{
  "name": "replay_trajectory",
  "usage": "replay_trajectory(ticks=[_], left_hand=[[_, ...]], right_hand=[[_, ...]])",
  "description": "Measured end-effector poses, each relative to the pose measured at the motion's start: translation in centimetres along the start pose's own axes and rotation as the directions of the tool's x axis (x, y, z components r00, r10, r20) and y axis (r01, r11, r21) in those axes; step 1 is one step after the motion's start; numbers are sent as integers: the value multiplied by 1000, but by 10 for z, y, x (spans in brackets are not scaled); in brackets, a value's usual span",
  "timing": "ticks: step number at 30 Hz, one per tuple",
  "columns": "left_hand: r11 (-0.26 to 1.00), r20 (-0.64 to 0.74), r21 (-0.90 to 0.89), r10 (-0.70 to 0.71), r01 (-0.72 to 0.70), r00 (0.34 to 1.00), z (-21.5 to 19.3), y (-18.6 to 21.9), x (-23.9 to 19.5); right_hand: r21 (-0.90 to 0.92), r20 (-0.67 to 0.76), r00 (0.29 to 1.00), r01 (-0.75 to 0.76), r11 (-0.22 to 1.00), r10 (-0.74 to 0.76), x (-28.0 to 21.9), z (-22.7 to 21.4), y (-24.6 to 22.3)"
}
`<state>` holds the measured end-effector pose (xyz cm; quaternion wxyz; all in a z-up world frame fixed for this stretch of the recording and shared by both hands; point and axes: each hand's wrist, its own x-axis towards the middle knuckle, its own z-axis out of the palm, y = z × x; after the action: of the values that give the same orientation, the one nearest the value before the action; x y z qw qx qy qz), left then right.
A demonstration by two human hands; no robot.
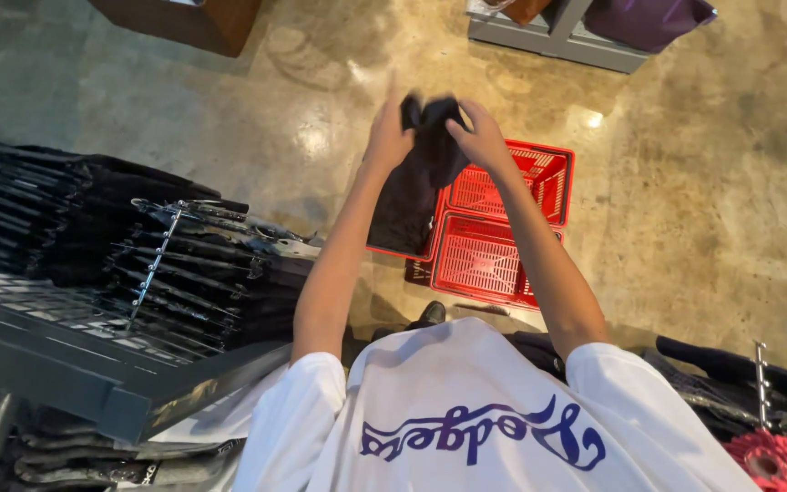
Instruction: Removing clothing items from hangers on a rack and placing them into a shopping basket on the floor.
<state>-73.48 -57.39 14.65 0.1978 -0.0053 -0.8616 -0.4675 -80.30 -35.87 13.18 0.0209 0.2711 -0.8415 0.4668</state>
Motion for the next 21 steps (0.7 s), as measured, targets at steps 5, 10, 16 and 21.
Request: replay_trajectory(ticks=[5,10,16,21], left_hand=[[972,-104,87,-208,218,972,9,-60,-33],[928,-55,213,-302,307,952,47,-123,-79],[930,84,249,-300,272,950,102,-219,-138],[847,250,315,-509,428,824,141,-326,-174]], right_hand=[[103,101,941,-333,937,323,-36,4,50],[100,113,925,-375,922,364,-86,34,135],[43,140,797,-598,800,588,-148,98,232],[160,54,761,-645,747,646,-216,198,367]])
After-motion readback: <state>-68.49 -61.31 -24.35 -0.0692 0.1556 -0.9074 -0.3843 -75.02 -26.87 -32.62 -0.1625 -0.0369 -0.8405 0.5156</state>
